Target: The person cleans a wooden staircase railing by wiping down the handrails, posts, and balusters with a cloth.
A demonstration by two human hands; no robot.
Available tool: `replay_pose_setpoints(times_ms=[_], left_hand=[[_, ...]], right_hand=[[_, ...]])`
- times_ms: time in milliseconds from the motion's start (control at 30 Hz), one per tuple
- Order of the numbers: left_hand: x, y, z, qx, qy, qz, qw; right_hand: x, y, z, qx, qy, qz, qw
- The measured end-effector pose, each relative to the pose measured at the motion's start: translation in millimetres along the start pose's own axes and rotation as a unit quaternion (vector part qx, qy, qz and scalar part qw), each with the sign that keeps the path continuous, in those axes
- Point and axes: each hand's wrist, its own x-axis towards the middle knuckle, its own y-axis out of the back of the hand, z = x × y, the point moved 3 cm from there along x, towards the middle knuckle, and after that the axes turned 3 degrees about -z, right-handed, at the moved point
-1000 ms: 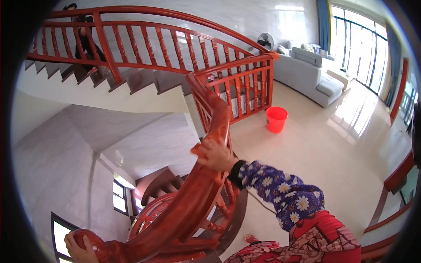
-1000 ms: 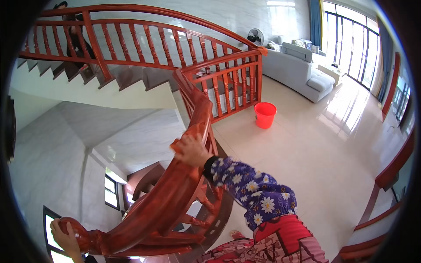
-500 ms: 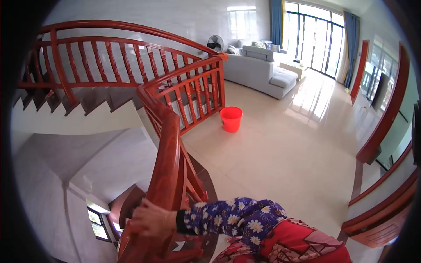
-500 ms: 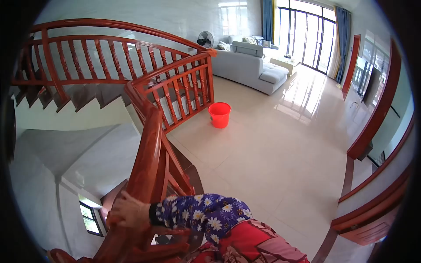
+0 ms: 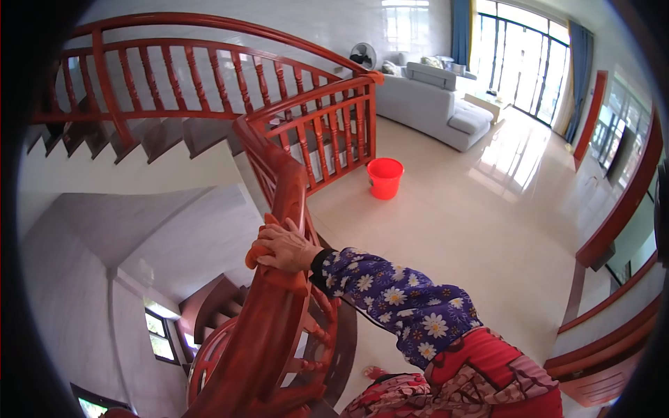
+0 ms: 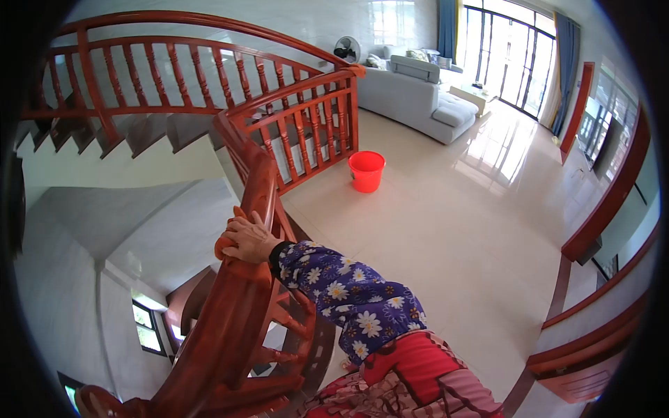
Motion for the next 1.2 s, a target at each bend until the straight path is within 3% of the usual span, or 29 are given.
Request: replay_pose_setpoints(times_ms=[100,133,167,200,300,467,933,1000,1067,1100,1167,1200], left_hand=[[-1,-3,-8,-0.029,0.004,-0.008,1.000],[6,-55,-78,-0.087,0.000,-0.040,0.995],[1,-35,-51,-0.071,0.029,-0.029,0.997],[0,-27,-43,-0.065,-0.011,-0.010,0.998],[-1,-34,-40,-0.071,-0.020,0.068,0.995],[0,-22,-17,-0.042,-0.018,0.086,0.995],[4,-16,-8,-0.048,-0.010,0.084,0.995],[5,-15,-8,-0.049,-0.004,0.082,0.995],[4,-26,-28,-0.087,0.021,0.056,0.994],[4,-40,-44,-0.103,0.020,0.071,0.992],[17,-71,-87,-0.117,-0.033,0.045,0.992],[12,-49,-64,-0.097,-0.004,0.026,0.995]], right_hand=[[-4,-5,-3,-0.020,0.024,0.044,0.999],[-3,-8,-4,-0.023,0.040,0.063,0.997],[-5,-9,-8,-0.052,0.076,0.061,0.994],[-3,-10,-9,-0.061,0.088,0.072,0.992],[0,-8,-6,-0.012,0.014,0.009,1.000],[2,-2,-9,-0.002,-0.007,-0.021,1.000],[2,-10,-14,-0.038,-0.012,0.013,0.999],[-1,-8,-17,-0.031,0.009,0.036,0.999],[1,-23,-13,-0.142,0.249,0.131,0.949],[4,-24,-18,-0.110,0.264,0.188,0.939],[-7,-8,-28,-0.164,0.247,0.170,0.940],[-6,-17,-25,-0.154,0.228,0.203,0.940]])
